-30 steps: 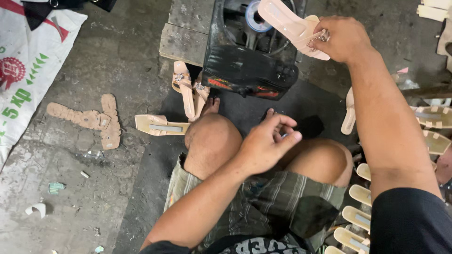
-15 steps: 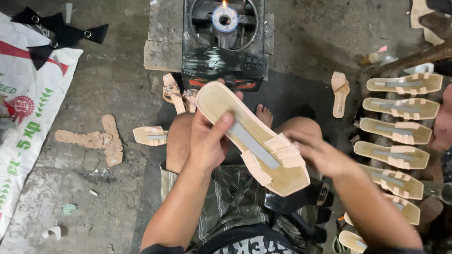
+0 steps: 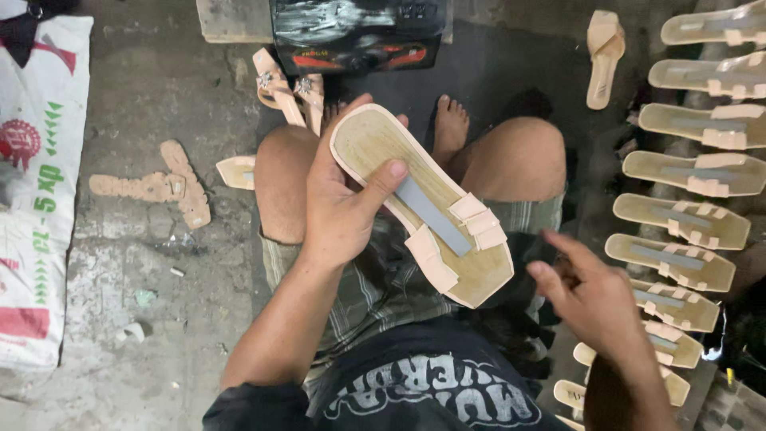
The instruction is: The person assembles beige slippers by attaching black rubber soles. They use a handheld tool to press the sole onto the slipper base and a grinding machine to smooth the edges. The process is repeated for multiple slippers.
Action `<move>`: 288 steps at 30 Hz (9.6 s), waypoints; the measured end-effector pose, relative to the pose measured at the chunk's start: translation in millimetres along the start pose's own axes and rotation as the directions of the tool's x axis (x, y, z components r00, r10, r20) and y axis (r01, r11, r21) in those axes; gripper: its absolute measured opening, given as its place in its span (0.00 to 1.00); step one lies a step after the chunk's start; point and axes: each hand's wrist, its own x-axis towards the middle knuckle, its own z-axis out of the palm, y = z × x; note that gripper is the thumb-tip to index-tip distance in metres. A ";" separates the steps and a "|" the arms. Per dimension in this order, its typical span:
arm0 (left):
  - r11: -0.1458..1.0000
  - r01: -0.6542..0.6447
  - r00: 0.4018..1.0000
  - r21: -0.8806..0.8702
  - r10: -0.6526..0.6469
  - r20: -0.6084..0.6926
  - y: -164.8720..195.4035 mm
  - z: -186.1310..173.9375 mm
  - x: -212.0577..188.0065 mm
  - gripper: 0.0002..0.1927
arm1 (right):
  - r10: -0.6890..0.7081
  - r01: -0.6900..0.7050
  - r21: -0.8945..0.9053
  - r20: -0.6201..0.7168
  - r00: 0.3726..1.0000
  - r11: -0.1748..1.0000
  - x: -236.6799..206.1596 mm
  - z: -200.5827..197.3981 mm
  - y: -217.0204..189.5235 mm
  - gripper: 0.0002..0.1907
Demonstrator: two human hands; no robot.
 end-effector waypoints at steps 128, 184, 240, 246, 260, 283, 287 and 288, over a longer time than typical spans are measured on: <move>0.807 0.314 0.897 0.501 -0.425 0.123 -61.7 23.5 -86.0 0.25 | -0.773 0.781 -0.061 0.108 0.625 0.622 107.0 -32.3 -98.5 0.19; 0.678 -0.111 0.974 0.727 -0.070 0.214 42.6 33.8 -27.4 0.08 | -0.426 0.423 0.738 -0.202 0.882 0.525 51.8 18.2 -45.7 0.13; 0.203 -0.565 0.819 0.799 0.020 0.574 8.0 77.6 -9.5 0.11 | -0.695 0.731 0.429 -0.272 0.665 0.531 87.0 -1.5 3.7 0.10; 0.249 -0.552 0.829 0.796 0.057 0.557 0.7 74.0 -9.0 0.12 | -0.664 0.580 0.691 -0.190 0.723 0.432 91.4 -3.5 11.7 0.09; 0.370 -0.517 0.844 0.772 0.074 0.531 -18.1 58.4 -4.9 0.10 | -0.643 0.446 0.858 -0.193 0.741 0.256 103.0 12.1 42.4 0.09; 0.648 -0.641 0.716 0.412 0.310 0.626 10.8 87.2 11.8 0.11 | -0.576 0.669 0.743 -0.549 0.606 -0.004 42.3 -34.7 10.1 0.08; 0.544 -0.768 0.598 0.337 0.422 0.682 47.2 118.0 17.9 0.16 | -0.749 0.889 0.408 -0.519 0.412 0.207 1.1 -105.3 -19.9 0.12; 0.528 -0.784 0.581 0.328 0.435 0.688 56.0 121.5 13.2 0.18 | -0.811 0.912 0.280 -0.427 0.399 0.300 -9.2 -117.0 -28.5 0.13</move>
